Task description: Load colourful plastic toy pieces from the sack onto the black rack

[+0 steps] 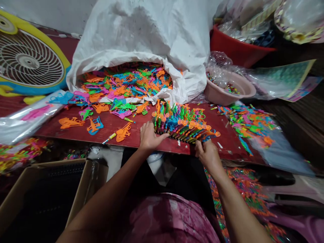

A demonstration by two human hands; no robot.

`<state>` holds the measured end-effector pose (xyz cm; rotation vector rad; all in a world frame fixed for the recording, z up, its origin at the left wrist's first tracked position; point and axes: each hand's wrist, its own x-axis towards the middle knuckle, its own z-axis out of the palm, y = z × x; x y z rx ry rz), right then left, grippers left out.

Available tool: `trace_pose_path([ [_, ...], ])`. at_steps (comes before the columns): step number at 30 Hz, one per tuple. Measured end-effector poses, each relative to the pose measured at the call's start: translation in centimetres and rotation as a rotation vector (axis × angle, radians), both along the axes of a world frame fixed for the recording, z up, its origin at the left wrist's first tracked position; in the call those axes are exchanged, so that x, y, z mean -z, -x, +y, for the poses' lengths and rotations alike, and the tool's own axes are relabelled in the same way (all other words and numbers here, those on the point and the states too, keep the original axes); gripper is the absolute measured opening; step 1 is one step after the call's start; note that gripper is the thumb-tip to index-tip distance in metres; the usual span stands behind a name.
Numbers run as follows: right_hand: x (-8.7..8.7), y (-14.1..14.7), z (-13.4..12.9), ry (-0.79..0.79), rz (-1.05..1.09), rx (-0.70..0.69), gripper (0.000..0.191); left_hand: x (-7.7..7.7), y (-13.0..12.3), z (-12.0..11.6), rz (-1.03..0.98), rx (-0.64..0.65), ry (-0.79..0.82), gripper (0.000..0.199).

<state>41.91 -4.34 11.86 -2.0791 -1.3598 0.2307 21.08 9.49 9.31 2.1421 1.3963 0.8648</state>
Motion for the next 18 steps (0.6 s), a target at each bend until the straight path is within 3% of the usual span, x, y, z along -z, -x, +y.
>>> trace_pose_path([
  [3, -0.2, -0.5, -0.1, 0.079, 0.217, -0.034, 0.034, 0.2, 0.0, 0.2, 0.022, -0.002, 0.014, 0.056],
  [6, -0.4, -1.2, -0.3, 0.103, 0.246, -0.028, 0.036, 0.5, 0.0, 0.3, 0.007, 0.008, 0.003, 0.058],
  [18, 0.0, -1.2, -0.3, 0.054, -0.318, -0.058, 0.039, 1.1, -0.1, 0.3, -0.032, -0.004, -0.045, 0.058],
])
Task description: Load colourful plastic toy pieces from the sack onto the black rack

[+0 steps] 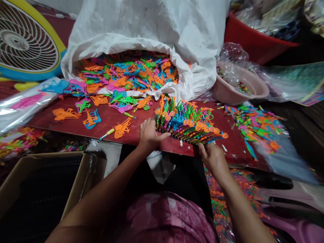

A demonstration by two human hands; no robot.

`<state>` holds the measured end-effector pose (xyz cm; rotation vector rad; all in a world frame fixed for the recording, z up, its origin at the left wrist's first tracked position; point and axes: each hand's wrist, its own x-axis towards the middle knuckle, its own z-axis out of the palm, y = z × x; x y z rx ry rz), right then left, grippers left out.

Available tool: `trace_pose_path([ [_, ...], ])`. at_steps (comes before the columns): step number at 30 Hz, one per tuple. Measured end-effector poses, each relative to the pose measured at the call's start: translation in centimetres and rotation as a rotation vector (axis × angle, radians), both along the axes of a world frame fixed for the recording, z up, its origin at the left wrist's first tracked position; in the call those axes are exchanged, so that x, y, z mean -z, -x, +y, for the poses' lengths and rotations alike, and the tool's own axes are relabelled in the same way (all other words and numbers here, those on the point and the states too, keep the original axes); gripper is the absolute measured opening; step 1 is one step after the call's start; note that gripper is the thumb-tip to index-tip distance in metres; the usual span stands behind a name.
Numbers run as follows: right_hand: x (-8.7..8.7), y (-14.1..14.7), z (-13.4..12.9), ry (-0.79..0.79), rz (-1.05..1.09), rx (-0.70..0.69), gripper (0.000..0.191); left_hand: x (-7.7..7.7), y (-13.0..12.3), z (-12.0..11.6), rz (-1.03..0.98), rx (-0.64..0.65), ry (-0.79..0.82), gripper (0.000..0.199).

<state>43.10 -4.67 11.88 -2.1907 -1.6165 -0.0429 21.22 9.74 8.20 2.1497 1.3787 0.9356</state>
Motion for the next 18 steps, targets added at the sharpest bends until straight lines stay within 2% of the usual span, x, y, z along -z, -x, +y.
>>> trace_pose_path([
  [3, 0.0, -0.1, 0.1, 0.007, -0.070, -0.004, 0.042, 0.1, -0.1, -0.1, 0.006, -0.013, -0.009, 0.060],
  [6, 0.2, -0.1, 0.1, -0.004, -0.038, -0.006, 0.041, 0.2, -0.1, -0.2, -0.003, -0.017, -0.034, 0.064],
  [12, 0.2, -0.3, -0.4, 0.008, 0.287, -0.060, 0.040, 0.5, 0.1, -0.3, -0.029, -0.026, -0.041, 0.066],
  [15, 0.3, -0.6, -0.4, -0.002, 0.316, -0.069, 0.038, -0.2, 0.8, -1.0, -0.144, -0.032, -0.072, 0.067],
  [18, 0.7, -0.6, -0.2, -0.056, 0.184, -0.094, 0.032, -1.9, 1.4, -2.6, -0.278, -0.112, -0.176, 0.058],
])
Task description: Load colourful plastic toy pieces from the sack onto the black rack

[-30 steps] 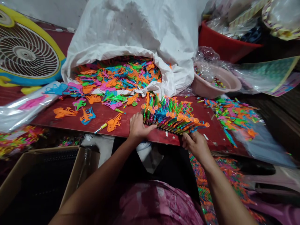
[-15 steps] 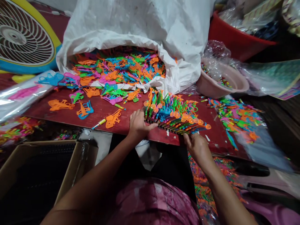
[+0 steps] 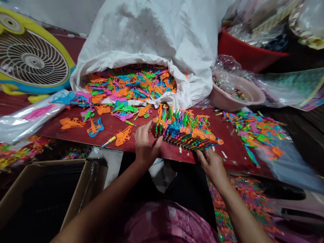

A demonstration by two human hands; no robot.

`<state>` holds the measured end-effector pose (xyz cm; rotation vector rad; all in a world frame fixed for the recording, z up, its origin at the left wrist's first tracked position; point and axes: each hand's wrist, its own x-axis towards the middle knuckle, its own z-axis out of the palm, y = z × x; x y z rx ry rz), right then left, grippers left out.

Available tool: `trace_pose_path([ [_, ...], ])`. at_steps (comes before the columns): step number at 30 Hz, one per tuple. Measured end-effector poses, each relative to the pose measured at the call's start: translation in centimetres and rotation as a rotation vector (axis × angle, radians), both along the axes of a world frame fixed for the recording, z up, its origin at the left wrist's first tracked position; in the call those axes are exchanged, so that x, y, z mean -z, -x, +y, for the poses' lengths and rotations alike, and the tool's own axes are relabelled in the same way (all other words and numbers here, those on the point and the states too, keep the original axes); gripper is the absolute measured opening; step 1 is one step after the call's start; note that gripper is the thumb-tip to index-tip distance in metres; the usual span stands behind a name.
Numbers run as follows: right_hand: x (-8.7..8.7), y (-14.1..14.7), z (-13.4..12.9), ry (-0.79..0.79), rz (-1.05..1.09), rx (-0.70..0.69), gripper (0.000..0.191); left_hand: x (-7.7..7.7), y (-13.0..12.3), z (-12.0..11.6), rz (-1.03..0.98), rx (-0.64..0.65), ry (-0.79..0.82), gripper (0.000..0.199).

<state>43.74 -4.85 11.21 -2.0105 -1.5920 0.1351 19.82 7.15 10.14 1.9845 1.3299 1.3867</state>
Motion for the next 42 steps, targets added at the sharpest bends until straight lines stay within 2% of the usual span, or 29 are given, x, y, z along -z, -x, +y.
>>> trace_pose_path([
  [3, 0.5, 0.1, 0.2, 0.016, -0.159, 0.018, 0.032, -2.6, -0.5, -2.0, 0.005, 0.027, -0.117, 0.040],
  [8, 0.9, 0.4, 0.3, 0.135, -0.272, 0.089, 0.032, -7.3, -4.8, -3.6, 0.188, 0.353, -0.323, 0.031],
  [11, 1.0, 0.4, 0.5, 0.159, -0.210, 0.079, 0.026, -9.4, -7.9, -3.0, 0.426, 0.550, -0.384, 0.034],
  [15, 1.0, -0.3, 0.6, 0.082, 0.074, 0.010, 0.019, -11.1, -10.3, -1.7, 0.695, 0.658, -0.355, 0.019],
  [19, 0.7, -1.2, 0.4, -0.008, 0.406, -0.086, 0.018, -11.9, -10.7, -1.0, 0.791, 0.690, -0.322, 0.019],
  [22, 0.5, -1.4, 0.3, -0.043, 0.505, -0.133, 0.017, -12.3, -10.7, -1.0, 0.837, 0.703, -0.311, 0.021],
  [29, 0.8, -0.9, 0.8, -0.155, 0.311, -0.150, 0.019, -11.8, -10.7, -1.4, 0.849, 0.681, -0.345, 0.021],
  [35, 1.0, -1.1, 1.0, -0.038, 0.169, -0.164, 0.010, -11.3, -11.2, -1.9, 0.886, 0.657, -0.377, 0.021],
  [39, 0.7, -1.4, 1.1, -0.032, 0.209, -0.189, 0.012, -11.4, -11.1, -2.0, 0.879, 0.639, -0.368, 0.020],
  [42, 0.1, -2.1, 0.9, -0.030, 0.335, -0.214, 0.012, -11.6, -10.7, -1.8, 0.858, 0.633, -0.343, 0.024],
])
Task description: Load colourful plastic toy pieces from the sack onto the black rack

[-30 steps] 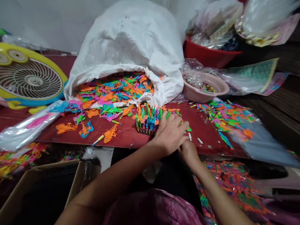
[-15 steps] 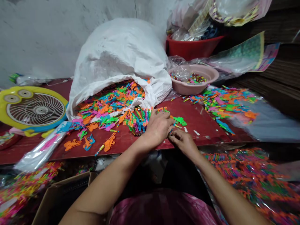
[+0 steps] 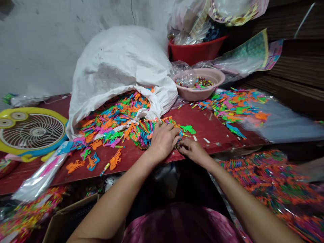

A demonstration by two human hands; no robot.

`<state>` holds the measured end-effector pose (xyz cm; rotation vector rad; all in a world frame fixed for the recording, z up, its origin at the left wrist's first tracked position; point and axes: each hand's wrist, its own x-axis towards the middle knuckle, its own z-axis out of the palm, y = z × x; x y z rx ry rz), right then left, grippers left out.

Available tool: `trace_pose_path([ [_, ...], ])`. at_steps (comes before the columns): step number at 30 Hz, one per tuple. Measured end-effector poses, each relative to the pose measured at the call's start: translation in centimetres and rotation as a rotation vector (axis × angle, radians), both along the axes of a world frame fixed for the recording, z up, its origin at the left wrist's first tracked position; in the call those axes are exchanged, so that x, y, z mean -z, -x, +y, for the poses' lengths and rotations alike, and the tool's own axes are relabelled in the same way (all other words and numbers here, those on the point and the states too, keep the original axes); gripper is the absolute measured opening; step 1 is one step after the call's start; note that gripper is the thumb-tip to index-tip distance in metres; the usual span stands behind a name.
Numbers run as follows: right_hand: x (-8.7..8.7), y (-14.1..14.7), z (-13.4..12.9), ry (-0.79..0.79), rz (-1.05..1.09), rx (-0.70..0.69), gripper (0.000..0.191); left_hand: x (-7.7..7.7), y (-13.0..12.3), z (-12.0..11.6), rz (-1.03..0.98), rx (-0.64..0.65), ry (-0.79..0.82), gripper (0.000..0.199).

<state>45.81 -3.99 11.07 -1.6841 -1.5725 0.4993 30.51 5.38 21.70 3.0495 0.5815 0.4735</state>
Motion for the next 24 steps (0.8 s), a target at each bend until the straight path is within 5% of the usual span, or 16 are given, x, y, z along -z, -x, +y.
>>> trace_pose_path([
  [6, -0.3, -1.6, -1.7, 0.076, 0.266, 0.126, 0.035, -0.7, 0.8, 0.7, -0.160, 0.032, 0.148, 0.036],
  [14, -0.5, 1.2, -1.0, -0.115, 0.039, 0.132, 0.019, -0.6, 0.6, 0.9, -0.166, 0.064, 0.117, 0.024],
  [24, 1.2, 0.7, 0.5, -0.094, -0.130, 0.035, 0.017, 0.7, 0.4, -0.1, -0.123, -0.012, -0.005, 0.024],
])
